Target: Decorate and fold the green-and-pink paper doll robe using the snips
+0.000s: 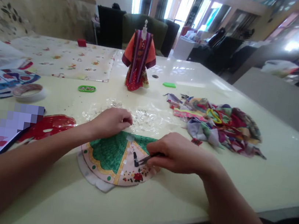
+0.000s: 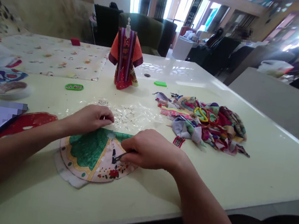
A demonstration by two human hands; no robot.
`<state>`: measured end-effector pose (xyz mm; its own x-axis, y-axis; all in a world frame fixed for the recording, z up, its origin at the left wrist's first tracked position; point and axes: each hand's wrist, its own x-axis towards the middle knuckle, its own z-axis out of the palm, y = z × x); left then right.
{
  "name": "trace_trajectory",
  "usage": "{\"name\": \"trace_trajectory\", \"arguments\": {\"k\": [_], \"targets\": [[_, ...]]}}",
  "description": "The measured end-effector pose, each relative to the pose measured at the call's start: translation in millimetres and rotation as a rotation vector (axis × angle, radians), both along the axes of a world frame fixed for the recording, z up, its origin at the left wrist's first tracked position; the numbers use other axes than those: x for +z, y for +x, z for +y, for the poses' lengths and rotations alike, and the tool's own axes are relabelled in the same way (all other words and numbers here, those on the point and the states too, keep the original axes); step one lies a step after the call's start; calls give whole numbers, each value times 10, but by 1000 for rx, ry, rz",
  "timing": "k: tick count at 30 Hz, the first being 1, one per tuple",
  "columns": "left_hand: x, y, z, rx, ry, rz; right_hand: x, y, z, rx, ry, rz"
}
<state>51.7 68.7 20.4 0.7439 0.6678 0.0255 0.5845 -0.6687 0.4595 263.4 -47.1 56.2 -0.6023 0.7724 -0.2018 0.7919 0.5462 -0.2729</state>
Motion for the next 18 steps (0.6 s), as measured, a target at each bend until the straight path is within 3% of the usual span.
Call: {"name": "trace_trajectory", "arguments": {"k": [4, 8, 11, 18], "targets": [[-181, 30, 42, -128, 89, -39, -8, 98, 77, -69, 23, 40], [-320, 54, 67, -275, 271, -74, -176, 159, 216, -347, 236, 16], [-391, 58, 95, -353, 362, -65, -325, 144, 311, -481, 319, -16], [-473, 47, 139, -363, 415, -45, -565, 55, 453, -614, 411, -154]]}}
